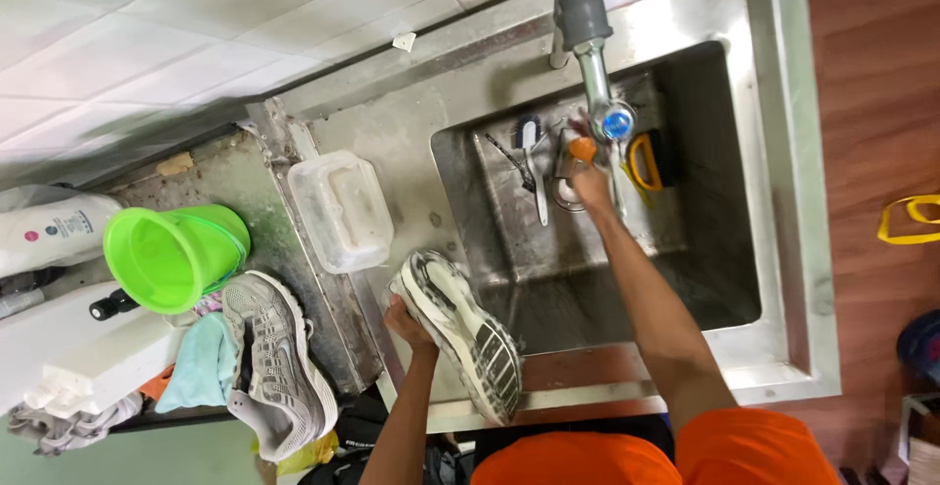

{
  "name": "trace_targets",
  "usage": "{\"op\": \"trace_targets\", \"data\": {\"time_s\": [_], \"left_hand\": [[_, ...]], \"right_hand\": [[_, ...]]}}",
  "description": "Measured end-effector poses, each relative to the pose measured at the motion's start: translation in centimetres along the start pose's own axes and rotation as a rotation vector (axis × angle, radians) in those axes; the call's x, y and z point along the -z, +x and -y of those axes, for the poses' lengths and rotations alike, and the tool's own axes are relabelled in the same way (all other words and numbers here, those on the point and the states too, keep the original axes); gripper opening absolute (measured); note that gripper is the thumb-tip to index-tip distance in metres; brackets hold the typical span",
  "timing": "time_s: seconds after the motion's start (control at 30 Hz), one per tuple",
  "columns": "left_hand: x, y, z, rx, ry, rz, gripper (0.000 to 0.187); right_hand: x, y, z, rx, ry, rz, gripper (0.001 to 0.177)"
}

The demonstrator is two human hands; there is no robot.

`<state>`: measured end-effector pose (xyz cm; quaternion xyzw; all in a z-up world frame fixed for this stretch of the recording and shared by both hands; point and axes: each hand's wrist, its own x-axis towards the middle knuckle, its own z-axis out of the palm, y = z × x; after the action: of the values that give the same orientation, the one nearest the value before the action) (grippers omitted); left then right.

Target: The person cleans a pair of shoes by hand in a sink, using a cloth and a brush to scrub different parts of the shoes.

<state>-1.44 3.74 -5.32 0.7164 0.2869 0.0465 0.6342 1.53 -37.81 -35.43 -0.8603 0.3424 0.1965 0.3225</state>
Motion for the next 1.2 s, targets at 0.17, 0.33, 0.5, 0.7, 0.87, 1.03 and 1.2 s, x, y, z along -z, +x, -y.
{"op": "trace_targets", "data": {"time_s": [0.17, 0.33, 0.5, 0.7, 0.87, 1.03, 1.2], "left_hand": [[-1.5, -0.6, -0.9, -0.075, 0.053, -0.007, 0.047], [-2.7, -2.0, -5.5, -0.18, 0.245, -0.007, 0.062], [-2.4, -1.7, -2.3, -0.041, 0.075, -0.042, 0.036], [-0.5, -0.1, 2.1, 0.045, -0.003, -0.027, 0.037], [0.0, 0.7, 3.5, 0.055, -0.064, -0.007, 0.035], [0.1, 0.3, 3.8, 0.018, -0.049, 0.01, 0.033], [1.4, 2.9, 7.8, -0.04, -0.091, 0.05, 0.041]], "right_hand": [[7.0, -0.5, -1.9, 0.633, -0.363, -0.542, 0.013], [16.7, -2.3, 8.7, 0.223, 0.386, -0.197, 0.017], [11.5, 5.5, 6.6, 0.222, 0.249, -0.064, 0.017], [16.4, 0.4, 9.3, 0.271, 0.422, -0.331, 0.029], [14.8, 2.4, 8.5, 0.321, 0.278, -0.292, 0.023], [21.8, -3.4, 10.7, 0.318, 0.131, -0.083, 0.032], [20.1, -1.8, 11.1, 0.088, 0.341, -0.18, 0.029]]}}
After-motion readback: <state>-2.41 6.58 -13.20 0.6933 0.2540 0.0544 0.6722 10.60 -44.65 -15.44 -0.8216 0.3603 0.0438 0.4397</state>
